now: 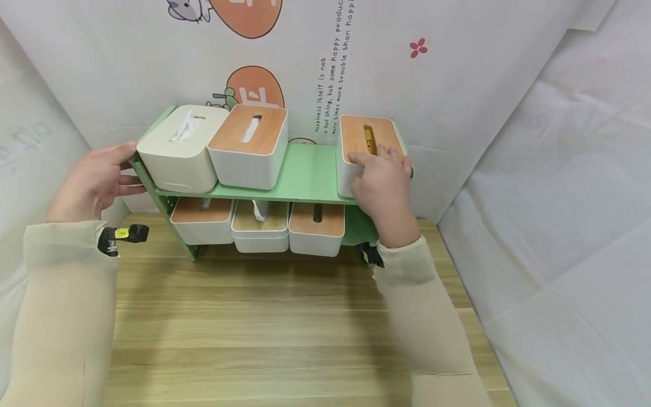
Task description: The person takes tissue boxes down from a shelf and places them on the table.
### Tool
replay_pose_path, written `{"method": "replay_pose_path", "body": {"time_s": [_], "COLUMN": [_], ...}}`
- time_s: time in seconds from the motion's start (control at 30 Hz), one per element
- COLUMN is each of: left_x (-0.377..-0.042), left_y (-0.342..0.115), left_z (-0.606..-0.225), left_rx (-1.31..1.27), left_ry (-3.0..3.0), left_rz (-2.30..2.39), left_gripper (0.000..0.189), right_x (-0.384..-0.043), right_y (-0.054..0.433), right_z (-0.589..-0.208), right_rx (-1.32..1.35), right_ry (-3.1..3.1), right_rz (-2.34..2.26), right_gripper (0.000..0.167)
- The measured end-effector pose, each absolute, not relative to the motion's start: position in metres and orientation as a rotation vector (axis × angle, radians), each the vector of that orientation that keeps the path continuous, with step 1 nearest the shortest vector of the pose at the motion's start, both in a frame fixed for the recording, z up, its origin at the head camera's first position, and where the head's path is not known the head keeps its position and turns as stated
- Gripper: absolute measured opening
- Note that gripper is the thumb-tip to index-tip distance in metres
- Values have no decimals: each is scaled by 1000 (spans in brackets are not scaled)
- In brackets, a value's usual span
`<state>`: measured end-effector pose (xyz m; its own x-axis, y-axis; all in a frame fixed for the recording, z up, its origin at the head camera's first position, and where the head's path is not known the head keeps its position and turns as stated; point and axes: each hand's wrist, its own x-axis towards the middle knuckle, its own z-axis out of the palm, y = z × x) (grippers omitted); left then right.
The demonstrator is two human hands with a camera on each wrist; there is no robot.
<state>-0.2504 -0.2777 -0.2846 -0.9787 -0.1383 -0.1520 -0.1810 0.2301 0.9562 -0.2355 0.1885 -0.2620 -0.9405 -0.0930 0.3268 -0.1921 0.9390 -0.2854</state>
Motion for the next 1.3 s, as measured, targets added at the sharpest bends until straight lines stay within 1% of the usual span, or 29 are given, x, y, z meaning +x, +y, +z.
{"method": "replay_pose_path", "body": {"time_s": [0.13,0.33,0.57,0.73,0.97,1.3], "left_x": [-249,-249,-247,-248,-250,-248], "left_y": [-279,-278,-281,-280,-279,-279], "left_z": [-285,-286,-285,-284,-284,-285], "left_rx": [-312,-290,-323,-313,-300,-321], "left_ry": [2448,2446,2441,2412,2431,2422], "left_rz": [1874,1908,1905,1935,1921,1920], "left_gripper": [78,76,77,77,75,76], "right_x": [-229,-221,-226,-232,-239,-240], "right_y": [177,144,96,72,56,56], "right_z": [-264,-267,-276,-279,-277,-282], "right_rx": [242,446,698,856,883,825], "right_ry": [-2703,-2598,-2528,-2449,-2534,-2488], "right_rz": [450,446,330,303,171,193], "right_gripper": [50,56,56,55,54,48]}}
